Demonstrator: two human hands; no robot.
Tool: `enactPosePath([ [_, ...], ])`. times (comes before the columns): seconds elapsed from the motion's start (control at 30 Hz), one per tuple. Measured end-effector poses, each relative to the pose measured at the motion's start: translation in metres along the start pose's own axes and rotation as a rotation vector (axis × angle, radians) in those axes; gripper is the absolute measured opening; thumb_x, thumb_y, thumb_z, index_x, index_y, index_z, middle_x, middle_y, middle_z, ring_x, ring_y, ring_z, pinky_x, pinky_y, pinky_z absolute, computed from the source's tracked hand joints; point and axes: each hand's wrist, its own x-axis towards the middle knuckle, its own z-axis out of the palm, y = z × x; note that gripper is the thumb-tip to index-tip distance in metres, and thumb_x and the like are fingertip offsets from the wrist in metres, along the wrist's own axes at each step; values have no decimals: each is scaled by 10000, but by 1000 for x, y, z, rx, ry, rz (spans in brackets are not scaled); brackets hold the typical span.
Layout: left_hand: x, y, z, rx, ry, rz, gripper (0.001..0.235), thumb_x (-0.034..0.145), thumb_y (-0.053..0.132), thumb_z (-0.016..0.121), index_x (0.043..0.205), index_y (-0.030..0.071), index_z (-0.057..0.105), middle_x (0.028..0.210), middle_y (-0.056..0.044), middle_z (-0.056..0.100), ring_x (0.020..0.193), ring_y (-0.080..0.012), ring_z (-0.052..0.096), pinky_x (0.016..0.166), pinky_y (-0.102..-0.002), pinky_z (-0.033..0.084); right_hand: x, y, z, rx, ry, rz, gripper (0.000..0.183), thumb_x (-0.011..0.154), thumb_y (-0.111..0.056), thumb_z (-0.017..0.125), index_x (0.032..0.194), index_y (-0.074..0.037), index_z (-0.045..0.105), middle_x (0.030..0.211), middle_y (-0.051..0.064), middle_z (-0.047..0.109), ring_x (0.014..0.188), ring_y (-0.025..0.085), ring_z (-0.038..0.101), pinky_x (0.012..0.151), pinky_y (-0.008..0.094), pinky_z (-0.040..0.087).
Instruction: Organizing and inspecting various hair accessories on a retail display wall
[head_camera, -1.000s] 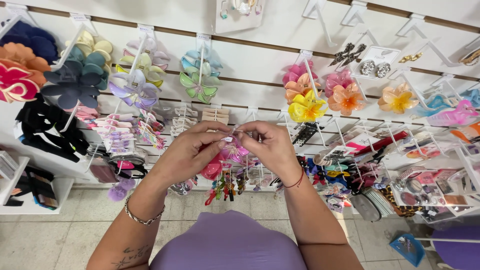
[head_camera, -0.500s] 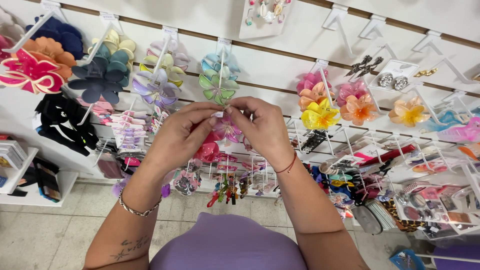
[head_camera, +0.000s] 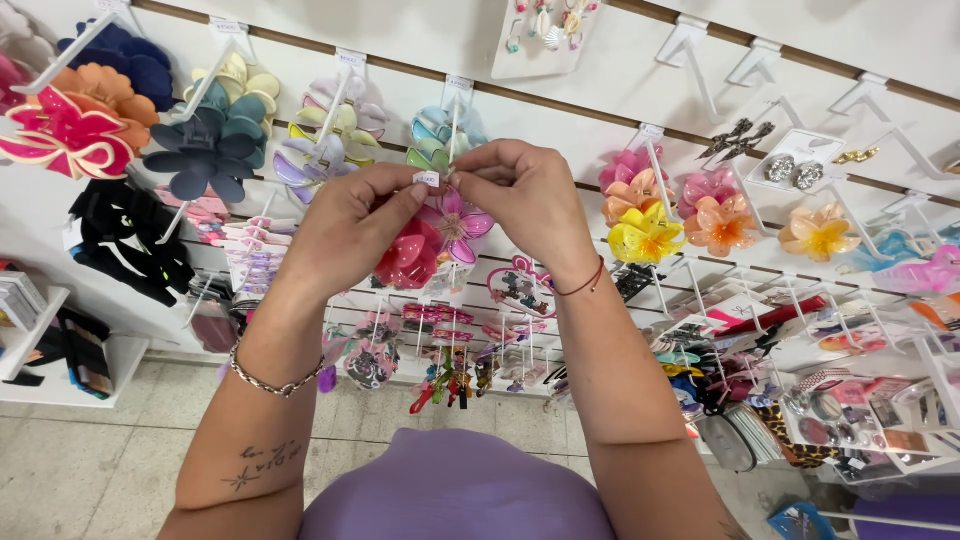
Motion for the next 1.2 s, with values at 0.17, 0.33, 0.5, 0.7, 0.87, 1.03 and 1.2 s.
enactPosePath([
  [0.17, 8, -18, 1, 18, 24, -40, 197, 1002, 196, 636, 1098, 109, 784, 872, -88, 738, 893, -159, 673, 832, -343, 525, 8, -6, -3, -24, -61, 36, 215, 837, -157, 750, 1038, -94, 790, 843, 41, 789, 777, 57, 685, 708, 218, 558],
  [0.33, 8, -12, 2, 27, 37, -79, 206, 1003, 200, 624, 1088, 104, 785, 798, -82, 721, 819, -131, 644, 767, -314, 520, 14, -6, -7, 10, -124, 2, 224, 847, -127, 737, 1054, -61, 787, 871, 80, 786, 839, 96, 673, 760, 255, 554],
  [0.5, 10, -21, 6, 27, 54, -120, 217, 993, 211, 629, 1078, 91, 789, 786, -125, 729, 792, -172, 668, 744, -326, 523, 18, 6, -13, 138, -189, -107, 213, 868, -80, 801, 1080, -69, 793, 784, 53, 750, 730, 40, 627, 647, 161, 516],
  [0.7, 3, -4, 8, -16, 61, -156, 199, 974, 203, 653, 1066, 101, 798, 780, -106, 739, 776, -139, 658, 725, -304, 537, 21, 24, -11, 257, -206, -146, 223, 887, -75, 813, 1108, -58, 785, 760, 61, 723, 704, 40, 612, 633, 158, 516],
  [0.87, 8, -10, 8, 51, 72, -172, 229, 983, 233, 630, 1089, 110, 792, 871, -100, 760, 851, -173, 697, 768, -328, 538, 24, 35, -3, 298, -164, -181, 211, 906, -54, 807, 1115, -42, 780, 815, 48, 746, 746, 27, 612, 691, 173, 532],
  [1.03, 8, -3, 9, 110, 79, -139, 249, 986, 230, 602, 1108, 111, 783, 999, -115, 773, 990, -253, 729, 847, -388, 543, 20, 42, 7, 100, -59, -239, 190, 919, -78, 792, 1109, -84, 788, 803, 37, 752, 717, 48, 629, 667, 201, 542],
  [1.2, -4, -3, 12, 243, 136, 82, 237, 998, 153, 600, 1144, 44, 751, 1302, -160, 683, 1167, -426, 634, 953, -511, 510, 20, 44, 18, -204, 176, -444, 165, 927, -139, 778, 1087, -176, 786, 851, 9, 782, 698, 127, 665, 589, 233, 548],
])
